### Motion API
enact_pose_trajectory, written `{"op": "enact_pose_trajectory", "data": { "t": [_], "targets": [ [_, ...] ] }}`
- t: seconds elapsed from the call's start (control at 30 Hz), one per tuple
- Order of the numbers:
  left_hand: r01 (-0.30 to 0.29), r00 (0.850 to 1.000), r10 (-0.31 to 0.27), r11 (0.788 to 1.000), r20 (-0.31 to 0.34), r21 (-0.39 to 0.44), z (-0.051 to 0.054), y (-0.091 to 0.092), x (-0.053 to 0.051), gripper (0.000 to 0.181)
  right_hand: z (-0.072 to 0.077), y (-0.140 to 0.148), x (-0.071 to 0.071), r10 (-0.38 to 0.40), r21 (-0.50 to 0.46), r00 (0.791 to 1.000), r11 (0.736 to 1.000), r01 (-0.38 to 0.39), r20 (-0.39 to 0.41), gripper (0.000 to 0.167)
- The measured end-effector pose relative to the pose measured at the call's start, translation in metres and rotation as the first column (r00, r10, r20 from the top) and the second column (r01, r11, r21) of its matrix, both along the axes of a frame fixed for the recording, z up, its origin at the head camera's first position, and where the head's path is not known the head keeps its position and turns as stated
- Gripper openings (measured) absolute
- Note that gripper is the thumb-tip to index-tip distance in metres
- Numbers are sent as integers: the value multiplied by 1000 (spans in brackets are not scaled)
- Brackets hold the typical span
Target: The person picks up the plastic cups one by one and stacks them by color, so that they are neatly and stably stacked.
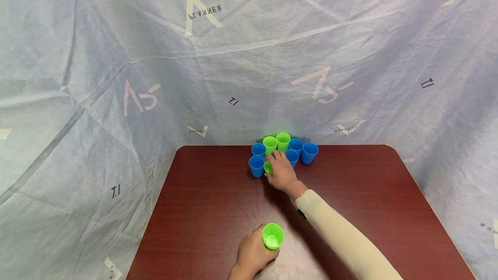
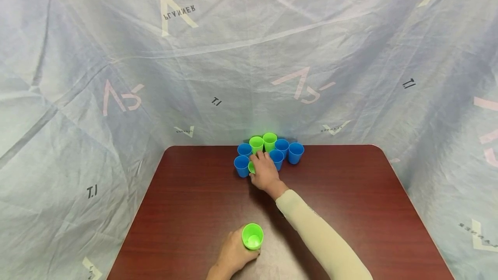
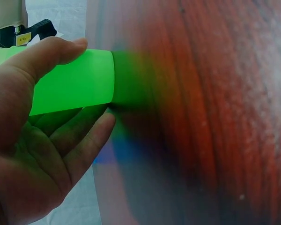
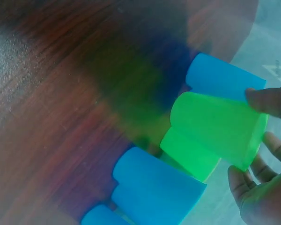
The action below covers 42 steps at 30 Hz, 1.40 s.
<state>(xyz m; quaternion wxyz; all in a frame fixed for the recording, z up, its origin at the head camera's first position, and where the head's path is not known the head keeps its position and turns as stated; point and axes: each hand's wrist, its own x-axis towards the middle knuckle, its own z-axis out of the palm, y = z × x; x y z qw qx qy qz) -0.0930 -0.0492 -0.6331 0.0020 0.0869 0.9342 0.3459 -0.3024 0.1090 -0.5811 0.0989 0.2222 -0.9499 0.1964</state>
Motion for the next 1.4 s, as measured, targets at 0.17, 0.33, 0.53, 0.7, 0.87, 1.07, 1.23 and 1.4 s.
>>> {"op": "enact_pose_trajectory", "data": {
  "t": [0.17, 0.33, 0.53, 0.7, 0.87, 1.07, 1.23, 1.4],
  "targets": [
    [-1, 1000, 1, 1000, -13, 2, -1, 1, 1, 52, -2, 1, 4, -62, -48, 997, 997, 64, 34, 46],
    [-9, 1000, 9, 1000, -22, 1, -1, 1, 2, 53, -2, 2, 10, -73, -138, 996, 987, 80, 56, 40],
    [-15, 999, 14, 1000, -46, -11, -3, 1, 2, 53, 2, 4, 18, -91, -204, 993, 973, 105, 75, 34],
    [-9, 998, 9, 1000, -58, -12, -4, 1, 3, 54, 5, 7, 23, -118, -232, 990, 964, 133, 79, 31],
    [-3, 999, 3, 1000, -49, 8, -4, 0, 4, 55, 0, 9, 26, -117, -269, 990, 953, 136, 84, 30],
    [3, 999, -2, 999, -40, 32, -3, 0, 3, 54, -11, 12, 33, -136, -339, 986, 927, 162, 99, 31],
    [12, 999, -8, 996, -37, 86, -4, 1, 1, 51, -15, 14, 39, -139, -356, 986, 920, 165, 97, 30],
    [16, 999, -12, 993, -36, 121, -6, 1, 2, 51, -18, 17, 47, -96, -384, 995, 917, 104, 40, 24]
  ]
}}
